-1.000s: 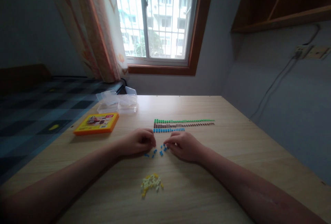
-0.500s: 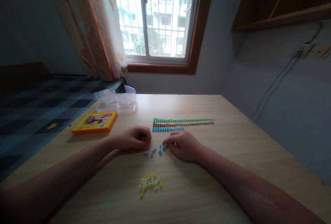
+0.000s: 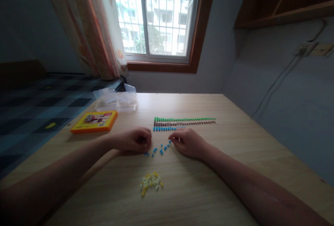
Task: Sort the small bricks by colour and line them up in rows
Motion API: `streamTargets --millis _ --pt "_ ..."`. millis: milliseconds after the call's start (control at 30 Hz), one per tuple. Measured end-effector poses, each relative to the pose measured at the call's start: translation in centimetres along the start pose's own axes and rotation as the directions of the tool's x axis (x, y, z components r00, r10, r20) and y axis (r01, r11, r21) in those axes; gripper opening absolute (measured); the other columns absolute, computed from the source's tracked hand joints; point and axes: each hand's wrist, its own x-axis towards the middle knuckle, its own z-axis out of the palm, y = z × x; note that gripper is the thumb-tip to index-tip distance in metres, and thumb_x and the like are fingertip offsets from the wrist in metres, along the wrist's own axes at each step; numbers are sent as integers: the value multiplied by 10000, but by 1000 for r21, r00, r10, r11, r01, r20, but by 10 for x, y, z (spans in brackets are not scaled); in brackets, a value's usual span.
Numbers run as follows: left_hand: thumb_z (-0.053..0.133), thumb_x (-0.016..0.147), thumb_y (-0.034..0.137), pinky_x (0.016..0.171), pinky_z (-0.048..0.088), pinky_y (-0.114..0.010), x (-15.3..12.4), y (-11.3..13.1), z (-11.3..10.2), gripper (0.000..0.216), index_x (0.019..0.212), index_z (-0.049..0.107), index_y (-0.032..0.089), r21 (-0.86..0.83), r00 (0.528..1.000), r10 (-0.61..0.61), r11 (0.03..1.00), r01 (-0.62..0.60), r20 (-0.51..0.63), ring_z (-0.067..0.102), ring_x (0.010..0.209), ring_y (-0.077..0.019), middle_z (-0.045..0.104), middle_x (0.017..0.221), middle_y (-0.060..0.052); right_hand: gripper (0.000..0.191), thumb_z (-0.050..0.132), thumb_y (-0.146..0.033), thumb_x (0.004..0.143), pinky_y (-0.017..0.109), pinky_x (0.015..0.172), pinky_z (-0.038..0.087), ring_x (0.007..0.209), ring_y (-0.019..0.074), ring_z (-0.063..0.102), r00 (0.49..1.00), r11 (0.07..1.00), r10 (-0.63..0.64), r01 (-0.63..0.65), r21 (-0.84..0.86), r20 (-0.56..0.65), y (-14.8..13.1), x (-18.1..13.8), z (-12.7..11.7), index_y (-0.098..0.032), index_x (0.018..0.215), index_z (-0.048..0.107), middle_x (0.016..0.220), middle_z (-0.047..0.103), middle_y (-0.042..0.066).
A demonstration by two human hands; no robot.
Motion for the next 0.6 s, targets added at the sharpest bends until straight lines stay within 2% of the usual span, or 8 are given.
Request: streamTargets --millis 167,300,433,600 --pt "702 767 228 662 443 -234 0 -1 -1 103 830 729 152 1 1000 -9 1000 9 12 549 726 -122 618 867 -21 230 551 -107 872 240 602 434 636 121 541 997 998 -62 64 28 -54 -5 -1 1 -180 951 754 794 654 44" --pt "705 761 229 657 437 -224 0 -2 2 87 802 720 153 22 1000 4 1000 -4 -13 535 714 -114 605 840 -9 319 534 -71 823 272 669 455 728 144 573 982 983 -185 185 18 26 -12 -4 2 -220 981 767 864 644 51" --pt "711 767 247 658 438 -220 0 -1 2 98 810 717 159 24 1000 9 1000 -9 -12 536 714 -113 602 836 -2 413 549 -61 766 270 661 455 693 130 559 970 976 -211 216 -29 117 -13 -4 3 -260 1056 765 918 635 43" --pt "712 770 255 653 435 -220 1 -2 2 109 824 724 162 20 1000 13 1000 -13 -12 535 710 -113 604 836 -3 440 542 -64 773 271 680 468 703 130 566 962 970 -227 238 -58 149 -10 -3 2 -283 1082 765 933 641 41"
